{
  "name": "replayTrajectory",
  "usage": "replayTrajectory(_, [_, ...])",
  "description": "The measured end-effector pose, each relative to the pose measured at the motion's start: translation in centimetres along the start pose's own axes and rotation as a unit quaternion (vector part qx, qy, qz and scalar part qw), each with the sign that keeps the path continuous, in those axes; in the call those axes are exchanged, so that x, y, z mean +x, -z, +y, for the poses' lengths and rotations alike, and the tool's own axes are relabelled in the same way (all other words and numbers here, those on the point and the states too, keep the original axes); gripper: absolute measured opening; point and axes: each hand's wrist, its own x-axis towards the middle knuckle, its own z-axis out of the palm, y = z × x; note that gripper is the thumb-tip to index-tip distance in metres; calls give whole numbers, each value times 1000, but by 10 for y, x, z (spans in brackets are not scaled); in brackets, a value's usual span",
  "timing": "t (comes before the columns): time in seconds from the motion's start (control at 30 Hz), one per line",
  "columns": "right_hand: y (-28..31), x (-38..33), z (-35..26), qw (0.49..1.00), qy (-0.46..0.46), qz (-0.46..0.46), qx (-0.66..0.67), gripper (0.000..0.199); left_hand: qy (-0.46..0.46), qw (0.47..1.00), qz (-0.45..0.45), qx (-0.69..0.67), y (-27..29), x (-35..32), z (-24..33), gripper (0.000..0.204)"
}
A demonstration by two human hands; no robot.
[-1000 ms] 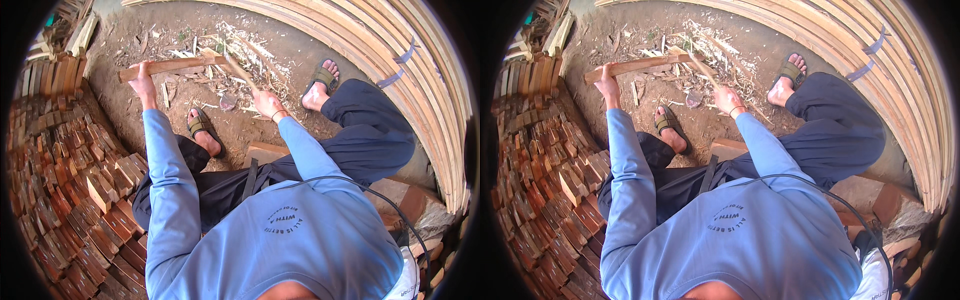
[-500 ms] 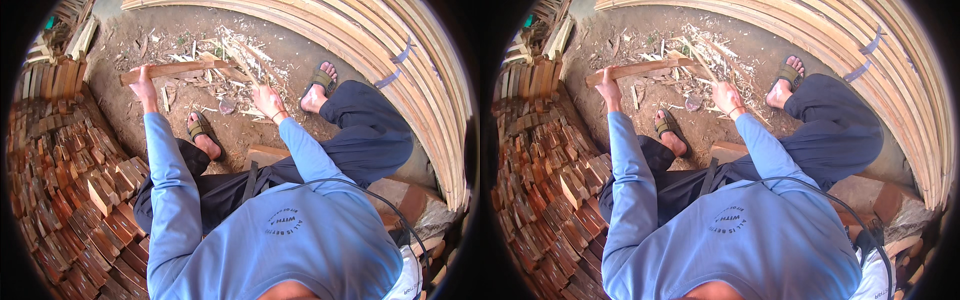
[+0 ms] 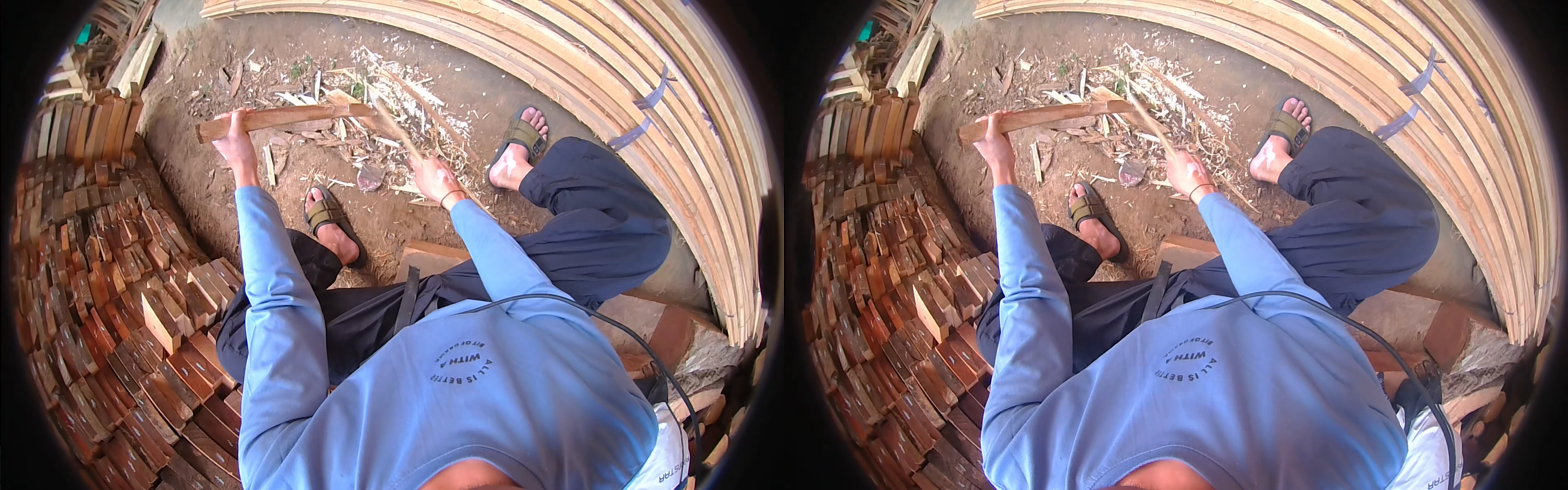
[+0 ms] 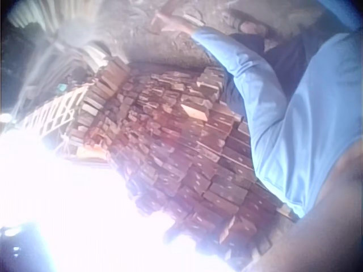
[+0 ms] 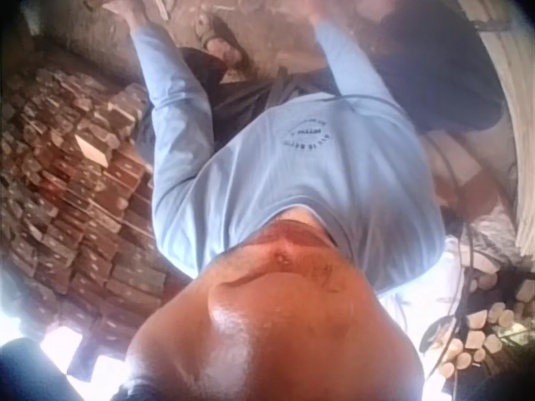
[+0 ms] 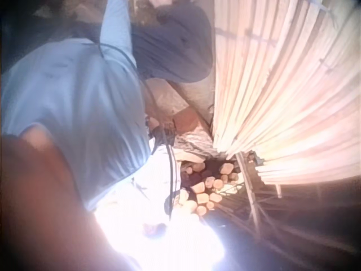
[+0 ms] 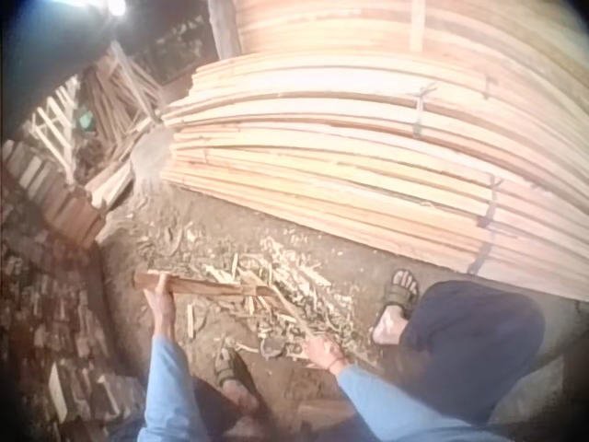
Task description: The person carves a piece of wood with a knife while sitting on the ground. The person shaves thin layers of wood off the object, leaving wood shavings on the floor between stacks of lumber.
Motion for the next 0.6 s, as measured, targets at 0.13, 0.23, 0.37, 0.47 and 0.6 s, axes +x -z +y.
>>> replayTrajectory(0.13, [7,1,1,994,-45,-70,-68,39,-19,1000,-11,5,0,6,1,8])
replayTrajectory(0.23, [15,2,-10,999,-4,-7,-31,44,-14,1000,-5,2,4,7,-3,9])
replayTrajectory(0.37, [19,10,-23,994,49,94,4,48,-2,1000,2,-7,6,5,-6,9])
replayTrajectory(0.47, [13,2,-19,999,10,33,-24,44,7,1000,3,28,12,6,-7,8])
replayTrajectory(0.6, [-12,16,29,997,30,36,-64,41,-37,999,-26,16,-2,4,0,6])
